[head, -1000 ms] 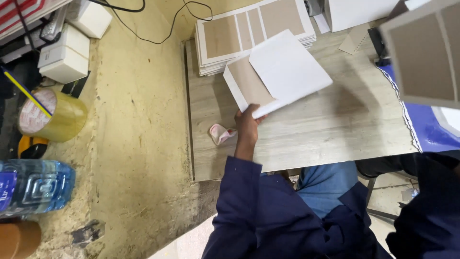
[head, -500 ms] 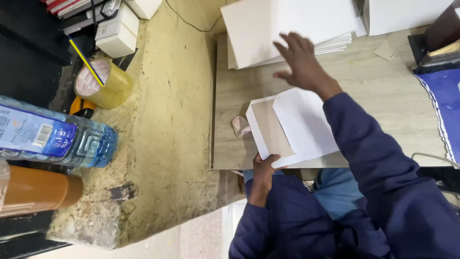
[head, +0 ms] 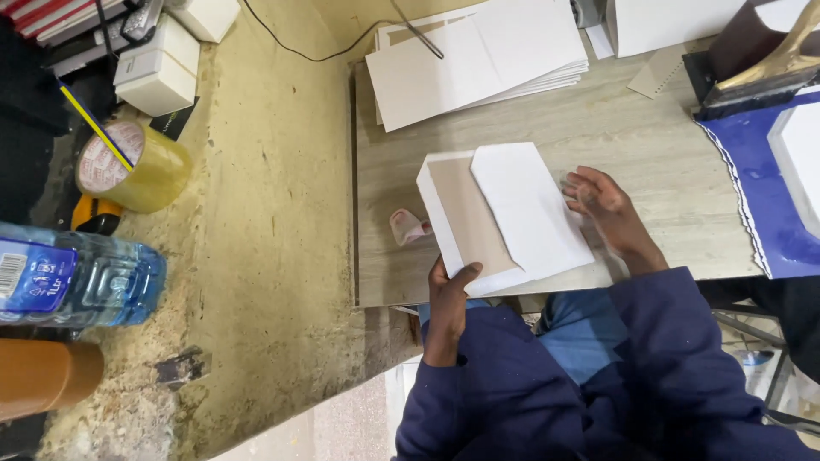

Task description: Folding and pressing paper covers over cardboard cores using a hand tool.

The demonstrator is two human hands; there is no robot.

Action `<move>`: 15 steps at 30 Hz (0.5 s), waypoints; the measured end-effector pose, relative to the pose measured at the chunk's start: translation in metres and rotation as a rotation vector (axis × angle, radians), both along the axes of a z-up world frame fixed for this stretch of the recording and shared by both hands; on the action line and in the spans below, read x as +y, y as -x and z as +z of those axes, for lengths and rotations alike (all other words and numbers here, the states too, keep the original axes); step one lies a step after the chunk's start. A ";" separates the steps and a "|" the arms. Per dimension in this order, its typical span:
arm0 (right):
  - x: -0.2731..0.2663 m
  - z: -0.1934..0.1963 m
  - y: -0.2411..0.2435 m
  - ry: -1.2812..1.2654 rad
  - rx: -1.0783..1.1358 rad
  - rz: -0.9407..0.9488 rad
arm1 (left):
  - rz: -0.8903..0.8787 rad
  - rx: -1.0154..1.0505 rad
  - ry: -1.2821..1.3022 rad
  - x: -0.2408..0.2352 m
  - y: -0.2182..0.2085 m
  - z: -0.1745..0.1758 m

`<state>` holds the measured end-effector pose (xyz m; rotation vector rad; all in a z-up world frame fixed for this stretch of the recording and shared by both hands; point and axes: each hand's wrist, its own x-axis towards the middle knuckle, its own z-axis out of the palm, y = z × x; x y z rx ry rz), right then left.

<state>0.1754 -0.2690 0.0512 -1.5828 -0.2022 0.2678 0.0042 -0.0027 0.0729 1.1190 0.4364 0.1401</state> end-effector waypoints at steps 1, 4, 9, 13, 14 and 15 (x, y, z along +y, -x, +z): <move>-0.003 0.007 0.008 -0.255 0.115 -0.003 | -0.036 -0.066 -0.024 -0.002 -0.001 0.016; -0.023 -0.041 -0.011 -0.506 0.292 0.068 | -0.073 -0.098 -0.048 -0.009 -0.005 0.029; -0.020 -0.011 0.009 -0.734 0.337 0.202 | -0.024 -0.076 -0.001 -0.006 0.011 0.043; -0.033 -0.022 0.016 -0.682 0.459 0.140 | 0.059 0.031 0.063 0.020 0.049 0.036; -0.043 -0.026 0.017 -0.665 0.492 0.124 | 0.059 0.039 0.063 0.026 0.058 0.035; -0.052 -0.031 0.018 -0.647 0.525 0.108 | 0.067 0.078 0.047 0.032 0.068 0.034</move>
